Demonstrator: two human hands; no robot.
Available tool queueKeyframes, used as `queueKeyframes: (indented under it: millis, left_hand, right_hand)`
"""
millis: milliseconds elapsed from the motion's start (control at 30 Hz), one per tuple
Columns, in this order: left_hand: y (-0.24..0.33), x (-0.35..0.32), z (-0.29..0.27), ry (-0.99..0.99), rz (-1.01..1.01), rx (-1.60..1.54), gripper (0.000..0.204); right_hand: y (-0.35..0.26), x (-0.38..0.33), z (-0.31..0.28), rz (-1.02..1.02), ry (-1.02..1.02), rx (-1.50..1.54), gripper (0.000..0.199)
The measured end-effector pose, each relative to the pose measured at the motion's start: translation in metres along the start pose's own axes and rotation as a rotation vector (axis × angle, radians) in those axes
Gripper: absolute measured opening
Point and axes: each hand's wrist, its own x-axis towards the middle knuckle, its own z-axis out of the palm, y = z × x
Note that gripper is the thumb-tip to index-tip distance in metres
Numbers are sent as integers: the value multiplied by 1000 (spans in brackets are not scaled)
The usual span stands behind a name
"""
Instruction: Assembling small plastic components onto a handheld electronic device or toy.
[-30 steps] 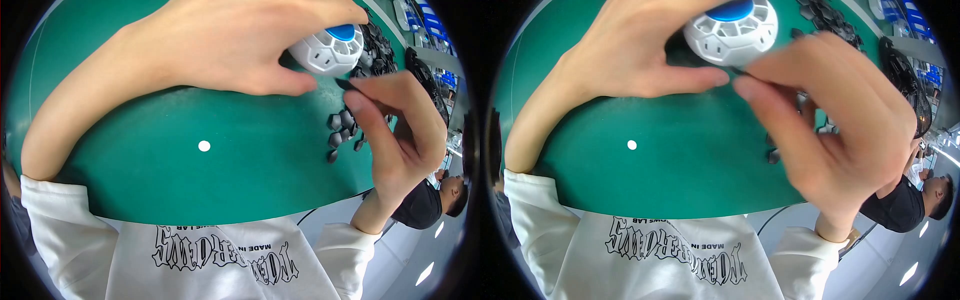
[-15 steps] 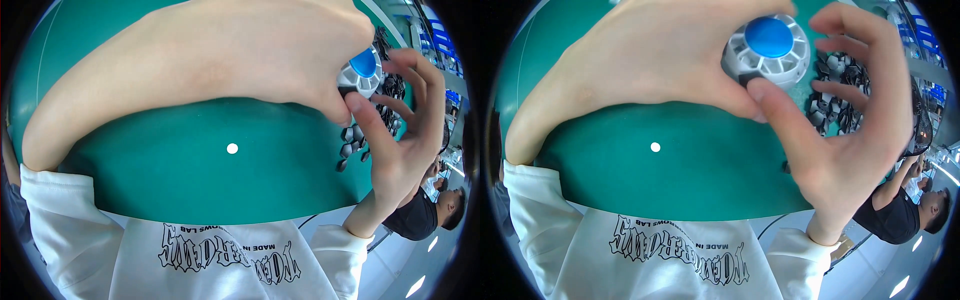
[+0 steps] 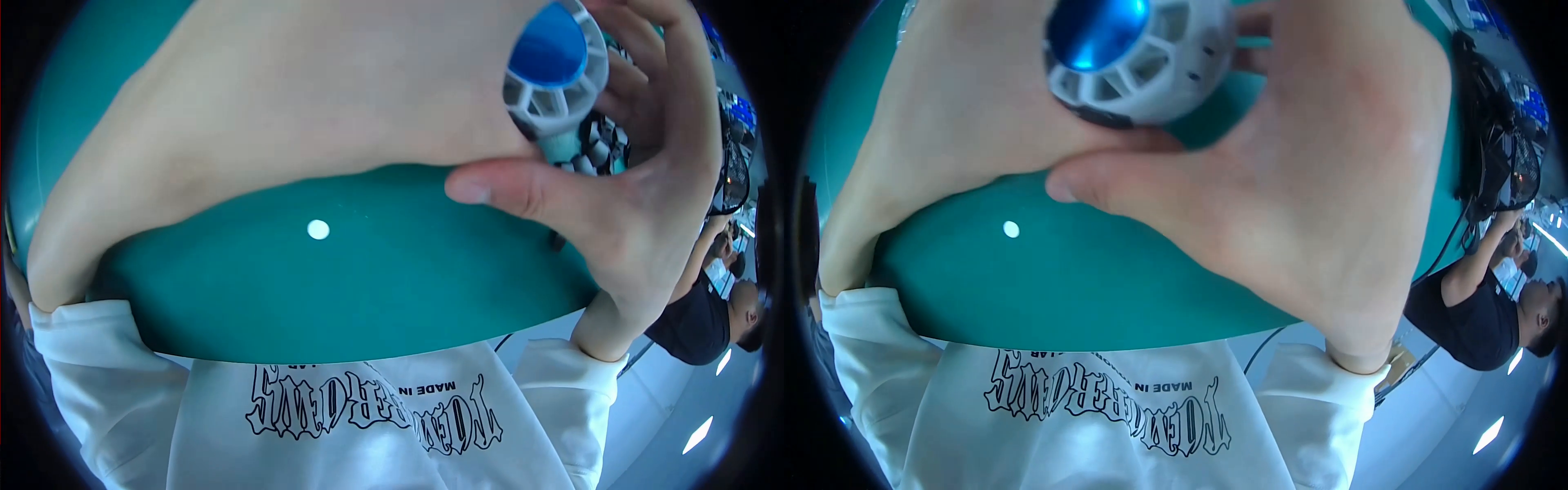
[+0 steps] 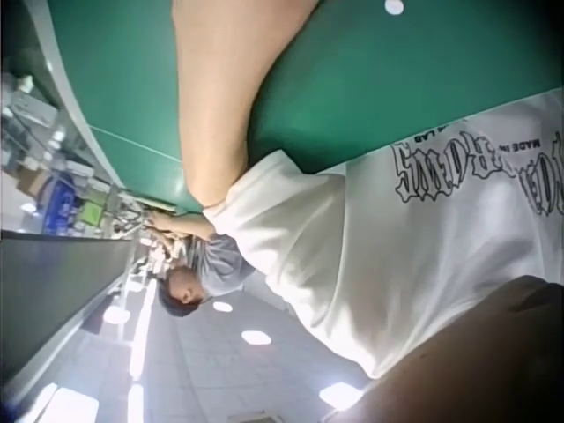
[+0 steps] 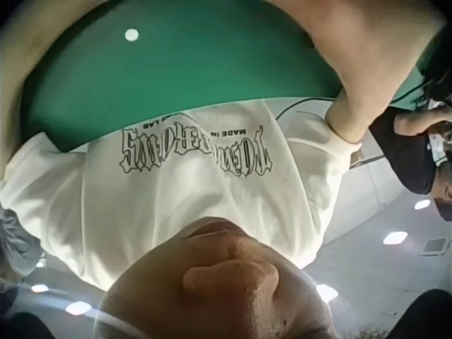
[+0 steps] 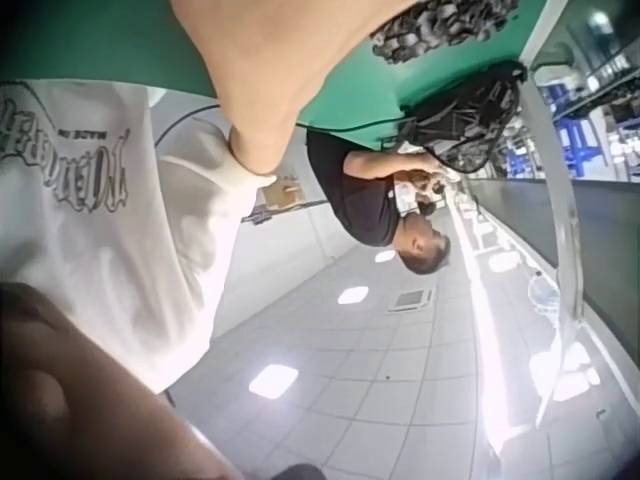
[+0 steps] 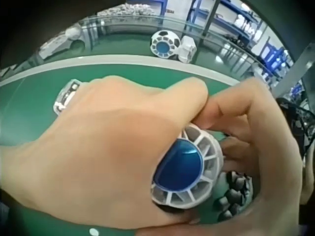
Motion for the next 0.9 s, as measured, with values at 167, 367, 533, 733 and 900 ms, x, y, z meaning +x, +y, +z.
queueKeyframes:
  millis: [167,367,533,733,900]
  left_hand:
    - [-34,0,-20,6,86,4,63]
    - [-56,-23,-33,81,132,40,63]
    - [-49,-20,-30,132,124,103,63]
    - [-29,5,-27,194,124,199,64]
    - [-31,-1,-29,199,121,197,63]
  right_hand:
    - [5,11,-20,20,45,-146,58]
    - [6,-1,-53,-13,34,-289,48]
    - [6,-16,-35,128,-199,-436,23]
    - [8,-12,-26,125,-199,-378,25]
    - [-2,-5,-26,235,-145,-439,27]
